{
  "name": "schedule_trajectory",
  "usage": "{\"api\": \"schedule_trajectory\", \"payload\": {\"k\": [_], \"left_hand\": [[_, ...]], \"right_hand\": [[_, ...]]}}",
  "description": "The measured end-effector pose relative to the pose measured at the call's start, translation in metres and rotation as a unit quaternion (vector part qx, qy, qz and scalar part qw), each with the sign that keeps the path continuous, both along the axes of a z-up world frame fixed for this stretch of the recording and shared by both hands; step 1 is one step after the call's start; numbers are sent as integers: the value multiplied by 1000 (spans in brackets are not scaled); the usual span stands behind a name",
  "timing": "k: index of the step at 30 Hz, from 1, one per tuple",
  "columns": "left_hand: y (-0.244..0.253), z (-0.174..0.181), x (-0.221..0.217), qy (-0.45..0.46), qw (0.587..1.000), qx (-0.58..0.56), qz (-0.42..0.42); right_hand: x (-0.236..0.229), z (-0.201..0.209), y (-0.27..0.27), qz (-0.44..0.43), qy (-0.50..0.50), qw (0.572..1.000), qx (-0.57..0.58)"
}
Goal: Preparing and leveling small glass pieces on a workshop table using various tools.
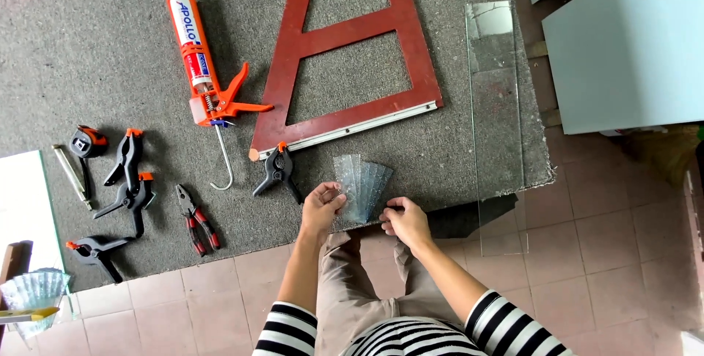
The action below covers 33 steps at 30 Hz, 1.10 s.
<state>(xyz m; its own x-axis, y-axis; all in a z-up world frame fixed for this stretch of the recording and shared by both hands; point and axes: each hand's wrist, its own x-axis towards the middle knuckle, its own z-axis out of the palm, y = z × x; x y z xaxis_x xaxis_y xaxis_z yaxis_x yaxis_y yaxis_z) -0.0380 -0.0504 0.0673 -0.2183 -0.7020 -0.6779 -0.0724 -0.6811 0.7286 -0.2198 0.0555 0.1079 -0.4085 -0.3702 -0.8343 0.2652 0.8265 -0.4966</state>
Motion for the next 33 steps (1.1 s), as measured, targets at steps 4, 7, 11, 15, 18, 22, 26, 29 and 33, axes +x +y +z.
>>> {"api": "schedule_trajectory", "payload": {"k": [4,7,11,15,18,22,26,29,33], "left_hand": [[-9,-20,4,25,998,13,-60],[-18,-36,9,28,995,28,-95],[-25,-42,9,28,989,49,-135],[-22,-28,-3,29,983,61,-169],[-14,-59,-1,36,977,77,-197],[-9,-66,-3,33,977,77,-196],[-7,-50,-6,42,976,79,-198],[-5,-35,-13,42,974,87,-203],[-2,-31,-14,40,975,81,-203]], "right_hand": [[6,1,6,0,-20,999,33],[11,-14,16,-17,-30,999,29],[18,-24,28,-72,-43,996,-10],[30,-39,40,-147,-71,986,-33],[36,-52,49,-200,-93,974,-57],[37,-71,62,-220,-71,972,-46],[28,-90,74,-212,-66,974,-44],[21,-122,89,-170,-48,982,-72],[15,-112,90,-149,-35,982,-107]]}}
